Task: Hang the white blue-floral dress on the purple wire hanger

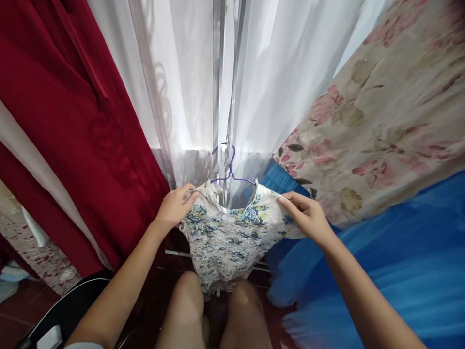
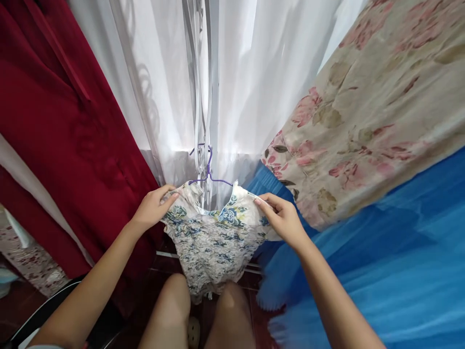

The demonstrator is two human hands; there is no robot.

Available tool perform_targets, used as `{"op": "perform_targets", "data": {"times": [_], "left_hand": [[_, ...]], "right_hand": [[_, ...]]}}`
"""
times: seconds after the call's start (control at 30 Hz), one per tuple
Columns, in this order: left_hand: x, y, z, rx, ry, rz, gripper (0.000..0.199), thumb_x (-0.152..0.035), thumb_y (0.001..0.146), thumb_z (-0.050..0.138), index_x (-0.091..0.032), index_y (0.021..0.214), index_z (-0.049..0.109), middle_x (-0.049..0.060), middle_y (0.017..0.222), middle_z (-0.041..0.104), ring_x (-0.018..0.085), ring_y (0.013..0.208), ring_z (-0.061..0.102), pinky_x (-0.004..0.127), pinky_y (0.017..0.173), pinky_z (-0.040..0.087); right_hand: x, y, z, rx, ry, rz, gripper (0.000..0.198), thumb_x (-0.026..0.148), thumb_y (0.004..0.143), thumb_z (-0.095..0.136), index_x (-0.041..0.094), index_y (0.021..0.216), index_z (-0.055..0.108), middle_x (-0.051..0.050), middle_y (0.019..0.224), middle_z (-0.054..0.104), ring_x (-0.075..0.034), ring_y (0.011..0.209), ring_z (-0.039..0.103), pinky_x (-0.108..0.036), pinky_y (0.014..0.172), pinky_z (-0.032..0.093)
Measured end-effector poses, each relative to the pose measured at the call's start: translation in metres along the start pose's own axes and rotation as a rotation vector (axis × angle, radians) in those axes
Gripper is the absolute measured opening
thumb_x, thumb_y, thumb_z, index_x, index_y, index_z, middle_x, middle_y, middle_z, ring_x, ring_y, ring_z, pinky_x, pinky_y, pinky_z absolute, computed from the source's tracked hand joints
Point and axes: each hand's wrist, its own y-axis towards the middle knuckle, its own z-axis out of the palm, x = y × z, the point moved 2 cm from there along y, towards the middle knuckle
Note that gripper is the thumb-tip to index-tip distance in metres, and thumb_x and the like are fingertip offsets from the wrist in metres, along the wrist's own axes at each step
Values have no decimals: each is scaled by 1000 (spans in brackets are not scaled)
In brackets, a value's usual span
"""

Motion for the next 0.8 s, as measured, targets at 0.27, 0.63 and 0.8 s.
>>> {"op": "perform_targets", "data": {"times": [0.27,0.63,0.8], "left_hand": [[45,-7,-20,-158,-220,-36,31,-48,87,59,-19,85,67,0,78,66,16,72,59,24,64,44],[-32,-16,-64,-187,8,371,72,-9,74,62,-31,141,45,6,154,35,33,145,24,54,120,17],[-17,-33,-2,-148,9,333,60,-4,72,59,-25,128,57,10,122,59,35,126,47,59,114,26]], "right_hand": [[19,-35,16,58,283,174,39,60,88,57,21,83,60,2,66,56,-13,56,47,-24,52,37],[35,-87,0,-271,523,411,24,51,84,64,27,81,61,-2,69,65,-22,55,59,-32,49,47],[57,-168,14,-123,501,370,36,64,79,61,29,85,66,-5,64,64,-24,53,59,-32,46,43]]}}
